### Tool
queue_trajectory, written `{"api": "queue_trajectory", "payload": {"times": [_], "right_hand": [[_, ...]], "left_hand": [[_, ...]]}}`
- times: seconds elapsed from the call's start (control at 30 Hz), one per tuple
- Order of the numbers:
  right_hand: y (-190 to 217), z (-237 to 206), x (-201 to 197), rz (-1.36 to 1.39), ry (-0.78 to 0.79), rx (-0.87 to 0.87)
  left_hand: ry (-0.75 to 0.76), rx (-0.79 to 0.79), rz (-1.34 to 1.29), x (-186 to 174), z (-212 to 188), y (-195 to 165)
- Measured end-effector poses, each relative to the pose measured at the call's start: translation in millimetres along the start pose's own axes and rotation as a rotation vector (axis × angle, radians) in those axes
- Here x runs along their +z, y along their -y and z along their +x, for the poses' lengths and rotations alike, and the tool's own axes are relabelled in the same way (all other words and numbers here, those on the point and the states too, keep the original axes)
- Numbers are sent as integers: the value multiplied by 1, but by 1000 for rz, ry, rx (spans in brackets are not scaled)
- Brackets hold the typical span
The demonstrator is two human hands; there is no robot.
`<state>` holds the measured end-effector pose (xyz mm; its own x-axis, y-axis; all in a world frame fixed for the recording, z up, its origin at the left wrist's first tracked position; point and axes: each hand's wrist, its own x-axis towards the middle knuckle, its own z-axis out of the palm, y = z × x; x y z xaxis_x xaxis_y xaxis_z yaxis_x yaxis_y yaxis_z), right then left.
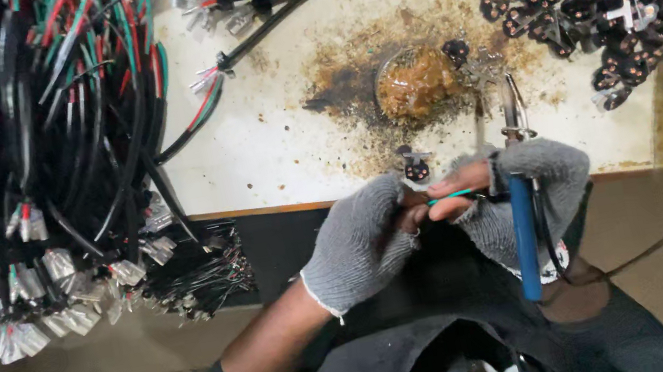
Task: The person solders electrical wires to connectors at a workbench. They hold a soldering iron in one hand and wire in the other, dip wire ends into a rosin container, solder the joints, and place finished wired connectors aside while picking up new components.
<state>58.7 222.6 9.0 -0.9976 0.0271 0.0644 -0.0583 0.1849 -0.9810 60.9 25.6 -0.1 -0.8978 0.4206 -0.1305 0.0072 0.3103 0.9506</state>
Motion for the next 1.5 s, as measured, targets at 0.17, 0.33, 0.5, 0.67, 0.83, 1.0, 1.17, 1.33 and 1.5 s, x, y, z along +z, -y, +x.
{"api": "queue_trajectory", "payload": {"times": [0.17, 0.33, 0.5, 0.67, 0.83, 1.0, 1.17, 1.33, 1.5], "right_hand": [[-10, 0, -13, -76, 240, 9], [-15, -3, -11, 173, 216, 156], [-13, -2, -2, 119, 46, -39], [-18, -12, -15, 401, 134, 185], [-40, -26, -16, 436, 116, 41], [-42, -31, -26, 355, 146, 250], [-48, -14, -43, 627, 495, 800], [-41, -30, -28, 402, 155, 207], [-33, -33, -13, -27, 79, -19]], "left_hand": [[-37, -79, -195, -4, -4, -5], [-67, -4, -143, -5, -1, -10], [-120, 34, -28, -8, -5, -2], [-103, 99, 90, -6, -8, 3], [-231, 190, 294, 2, -1, -4], [27, -537, -337, -17, 1, -27], [179, -6, -141, -36, 19, -25], [98, 41, -11, -29, 18, -13], [-113, 86, 101, -12, 11, -10]]}}
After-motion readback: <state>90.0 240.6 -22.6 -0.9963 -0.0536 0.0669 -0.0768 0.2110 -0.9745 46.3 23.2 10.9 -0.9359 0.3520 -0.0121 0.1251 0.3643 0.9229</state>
